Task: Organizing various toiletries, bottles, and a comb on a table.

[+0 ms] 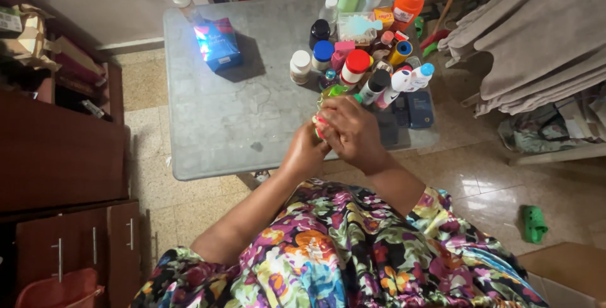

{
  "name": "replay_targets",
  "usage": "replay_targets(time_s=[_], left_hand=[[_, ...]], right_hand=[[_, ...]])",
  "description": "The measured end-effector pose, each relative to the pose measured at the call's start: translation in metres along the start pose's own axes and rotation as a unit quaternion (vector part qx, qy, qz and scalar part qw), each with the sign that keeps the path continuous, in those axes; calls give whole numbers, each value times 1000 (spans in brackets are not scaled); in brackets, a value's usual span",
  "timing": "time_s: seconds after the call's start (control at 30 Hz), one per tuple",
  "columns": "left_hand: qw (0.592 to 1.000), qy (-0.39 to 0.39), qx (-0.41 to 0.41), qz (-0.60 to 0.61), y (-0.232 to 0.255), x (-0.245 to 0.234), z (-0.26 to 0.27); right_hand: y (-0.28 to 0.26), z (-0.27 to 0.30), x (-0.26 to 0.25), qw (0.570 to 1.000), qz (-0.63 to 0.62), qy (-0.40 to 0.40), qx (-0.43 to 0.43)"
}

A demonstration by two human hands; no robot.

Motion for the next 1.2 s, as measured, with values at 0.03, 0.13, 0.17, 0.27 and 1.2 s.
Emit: replay_targets(time_s=[0.03, 0.13, 0.17, 0.27, 1.2], left_hand=[[1000, -2, -1, 0, 4, 2, 2], [1000, 10, -23, 17, 11, -1, 6], [999, 9, -19, 40, 16, -2, 7], [993, -12, -10, 119, 8, -1, -1], [959, 75, -190, 197, -140, -33, -59]], right_hand=[[6, 5, 2, 1000, 1, 0, 2], [35, 24, 10, 993, -76, 62, 67], [54, 38, 15, 975, -131, 98, 148], [64, 47, 19, 948, -172, 131, 235], [127, 210, 135, 731, -422, 150, 514]])
Point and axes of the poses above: each hand's wrist, its own z-axis away from the middle knuckle, its own x-axis out of the palm, y = z × x, the point moved 8 cm from there along -z, towards the middle knuckle, and after that the axes turned 15 degrees about -x, right-handed, at the moved point
